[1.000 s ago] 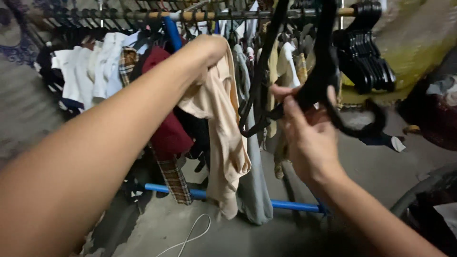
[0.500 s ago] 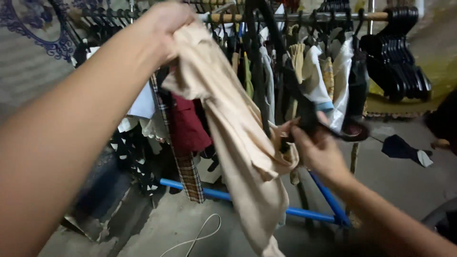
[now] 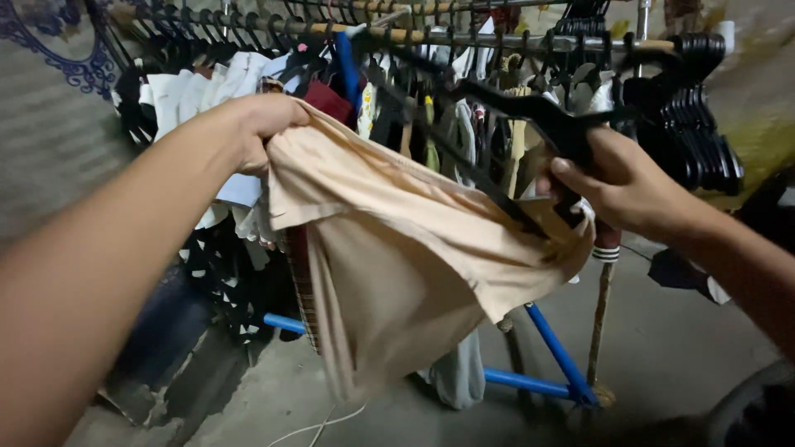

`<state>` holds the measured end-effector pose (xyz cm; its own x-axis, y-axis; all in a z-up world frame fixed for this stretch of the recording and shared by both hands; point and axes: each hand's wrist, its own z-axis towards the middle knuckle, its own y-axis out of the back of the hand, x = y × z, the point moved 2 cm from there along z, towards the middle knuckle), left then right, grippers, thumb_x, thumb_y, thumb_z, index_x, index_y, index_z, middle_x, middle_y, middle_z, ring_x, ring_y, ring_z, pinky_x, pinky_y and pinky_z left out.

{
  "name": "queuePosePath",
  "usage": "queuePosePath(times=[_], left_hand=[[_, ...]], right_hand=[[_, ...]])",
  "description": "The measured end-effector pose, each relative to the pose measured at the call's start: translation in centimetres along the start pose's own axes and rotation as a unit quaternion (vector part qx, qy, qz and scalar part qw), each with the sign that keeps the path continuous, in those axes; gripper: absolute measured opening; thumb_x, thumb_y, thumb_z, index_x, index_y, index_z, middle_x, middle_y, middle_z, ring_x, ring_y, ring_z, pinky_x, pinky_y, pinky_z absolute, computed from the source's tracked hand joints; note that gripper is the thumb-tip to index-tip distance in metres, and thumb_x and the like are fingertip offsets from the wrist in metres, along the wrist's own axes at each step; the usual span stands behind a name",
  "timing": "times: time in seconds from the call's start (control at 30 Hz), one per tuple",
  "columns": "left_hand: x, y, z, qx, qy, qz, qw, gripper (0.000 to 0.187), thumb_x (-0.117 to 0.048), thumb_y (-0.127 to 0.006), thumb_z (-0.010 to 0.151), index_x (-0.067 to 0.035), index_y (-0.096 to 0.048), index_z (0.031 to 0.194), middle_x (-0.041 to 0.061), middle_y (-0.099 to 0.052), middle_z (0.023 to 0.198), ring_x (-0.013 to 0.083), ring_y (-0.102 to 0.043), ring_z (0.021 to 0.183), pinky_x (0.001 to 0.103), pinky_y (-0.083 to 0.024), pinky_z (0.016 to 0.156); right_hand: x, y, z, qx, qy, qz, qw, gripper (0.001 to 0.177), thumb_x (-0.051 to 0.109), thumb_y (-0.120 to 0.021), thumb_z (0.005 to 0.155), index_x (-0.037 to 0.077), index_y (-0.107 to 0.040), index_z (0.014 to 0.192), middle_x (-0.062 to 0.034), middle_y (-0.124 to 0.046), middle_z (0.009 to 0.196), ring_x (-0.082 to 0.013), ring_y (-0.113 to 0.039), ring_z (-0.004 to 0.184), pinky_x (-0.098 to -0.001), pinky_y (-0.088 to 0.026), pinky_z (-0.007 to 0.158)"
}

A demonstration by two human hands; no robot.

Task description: Hanging various items of clothing from a laundry basket onto hangers on a rack

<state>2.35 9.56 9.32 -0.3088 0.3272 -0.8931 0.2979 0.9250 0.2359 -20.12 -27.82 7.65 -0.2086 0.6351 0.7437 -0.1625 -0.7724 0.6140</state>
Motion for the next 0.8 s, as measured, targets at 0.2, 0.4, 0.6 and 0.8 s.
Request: queuePosePath(times=[0.2,0.4,0.6,0.8], left_hand=[[-0.9,-0.9,0.9,0.036,-0.059,-0.099,0.993,0.032,-0.008,-0.038,0.1,-0.006,-0.064,0.119,0.014,-0.075,0.11,0.0235,-0.077,0.094,0.045,-0.061,0.084],[-2.0,-4.1,-4.4,-0.086,-0.128,-0.006,0.988,0.019,-0.012,-0.058,0.098,-0.006,-0.072,0.11,0.011,-0.076,0.102,0.0205,-0.074,0.085,0.042,-0.06,0.079],[-2.7,-7.9,-8.0,0.0,-0.181,0.042,0.983,0.018,-0.011,-0.066,0.093,-0.005,-0.08,0.103,0.01,-0.08,0.093,0.0129,-0.069,0.07,0.028,-0.046,0.057],[-3.5,-7.9,-7.4,0.167,-0.335,0.168,0.912,0.03,-0.025,-0.062,0.098,-0.007,-0.066,0.123,0.003,-0.077,0.099,0.0169,-0.074,0.093,0.032,-0.061,0.083]], right_hand=[[2.9,0.4,0.8,0.073,-0.043,-0.136,0.987,0.02,0.021,-0.053,0.105,0.004,-0.061,0.113,-0.0116,-0.07,0.095,-0.025,-0.067,0.089,-0.0436,-0.057,0.081],[2.5,1.4,2.8,0.104,0.026,-0.188,0.976,0.021,0.021,-0.06,0.096,0.012,-0.062,0.115,-0.0046,-0.072,0.098,-0.0197,-0.068,0.093,-0.0419,-0.055,0.084],[2.6,3.0,4.6,0.101,0.015,-0.249,0.963,0.017,0.022,-0.059,0.1,0.011,-0.061,0.113,-0.0082,-0.073,0.096,-0.0238,-0.07,0.089,-0.0426,-0.057,0.082],[1.5,7.3,5.7,0.073,0.085,-0.151,0.982,0.02,0.021,-0.062,0.098,0.008,-0.063,0.113,-0.0066,-0.072,0.1,-0.0179,-0.066,0.096,-0.0383,-0.053,0.088]])
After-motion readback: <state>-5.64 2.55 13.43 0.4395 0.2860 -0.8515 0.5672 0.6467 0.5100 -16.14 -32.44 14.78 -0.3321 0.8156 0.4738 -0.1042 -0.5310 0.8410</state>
